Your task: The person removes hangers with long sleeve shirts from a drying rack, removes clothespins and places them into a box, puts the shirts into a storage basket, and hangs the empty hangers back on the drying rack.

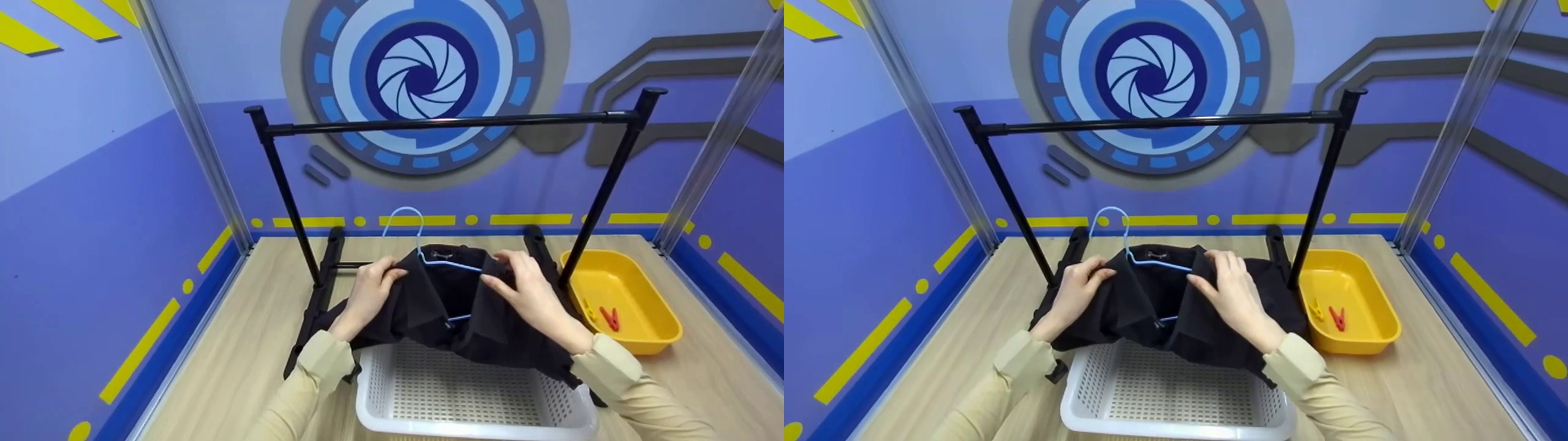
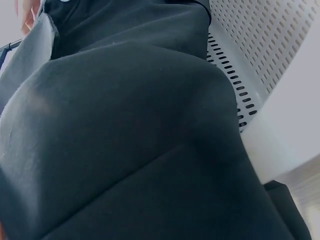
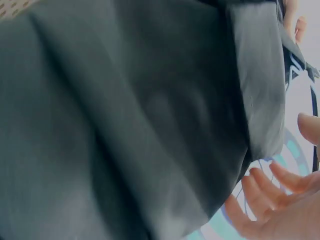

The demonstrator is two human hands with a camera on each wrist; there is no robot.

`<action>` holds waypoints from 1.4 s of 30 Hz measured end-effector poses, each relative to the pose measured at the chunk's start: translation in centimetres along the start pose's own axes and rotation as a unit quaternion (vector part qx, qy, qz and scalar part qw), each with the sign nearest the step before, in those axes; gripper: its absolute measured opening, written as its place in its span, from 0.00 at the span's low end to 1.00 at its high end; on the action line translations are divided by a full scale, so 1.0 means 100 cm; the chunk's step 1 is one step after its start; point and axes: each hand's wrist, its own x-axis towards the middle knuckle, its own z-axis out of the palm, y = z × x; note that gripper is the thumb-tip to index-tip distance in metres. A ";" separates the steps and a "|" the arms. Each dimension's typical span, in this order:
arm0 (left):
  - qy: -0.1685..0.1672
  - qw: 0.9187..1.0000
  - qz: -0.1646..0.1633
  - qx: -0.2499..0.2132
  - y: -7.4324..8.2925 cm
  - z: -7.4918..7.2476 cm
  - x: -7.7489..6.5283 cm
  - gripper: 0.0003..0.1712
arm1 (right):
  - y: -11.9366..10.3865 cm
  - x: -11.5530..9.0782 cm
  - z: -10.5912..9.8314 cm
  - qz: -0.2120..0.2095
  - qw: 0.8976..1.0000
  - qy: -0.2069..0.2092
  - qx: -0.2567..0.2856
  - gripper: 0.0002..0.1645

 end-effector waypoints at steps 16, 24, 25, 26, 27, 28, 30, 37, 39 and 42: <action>0.020 1.000 0.008 0.009 0.007 0.001 0.000 0.06 | -0.010 -0.008 0.023 0.007 0.990 0.043 -0.134 0.37; 0.012 1.000 -0.003 -0.007 0.007 -0.004 -0.001 0.05 | 0.006 -0.012 0.017 0.021 0.984 0.043 -0.169 0.24; 0.012 1.000 -0.003 -0.007 0.008 -0.005 -0.001 0.06 | 0.007 -0.013 0.015 0.028 0.985 0.039 -0.166 0.23; 0.012 1.000 -0.003 -0.007 0.008 -0.006 -0.001 0.06 | 0.009 -0.013 0.013 0.035 0.985 0.033 -0.164 0.22; 0.013 1.000 -0.003 -0.005 0.008 -0.007 -0.001 0.06 | 0.011 -0.013 0.011 0.046 0.986 0.025 -0.161 0.21; 0.015 1.000 -0.002 -0.001 0.008 -0.007 -0.001 0.06 | 0.013 -0.014 0.008 0.058 0.985 0.017 -0.160 0.20; 0.018 1.000 0.002 0.009 0.008 -0.008 -0.001 0.07 | 0.017 -0.014 0.003 0.083 0.985 -0.007 -0.153 0.20; 0.017 0.999 0.011 0.036 0.009 -0.012 -0.002 0.07 | 0.036 -0.010 -0.012 0.127 0.985 -0.102 -0.056 0.14; 0.019 0.999 0.014 0.044 0.009 -0.013 -0.002 0.07 | 0.040 -0.009 -0.016 0.137 0.983 -0.121 -0.026 0.14; 0.024 0.998 0.018 0.054 0.009 -0.015 -0.001 0.08 | 0.042 -0.007 -0.024 0.161 0.976 -0.144 0.027 0.14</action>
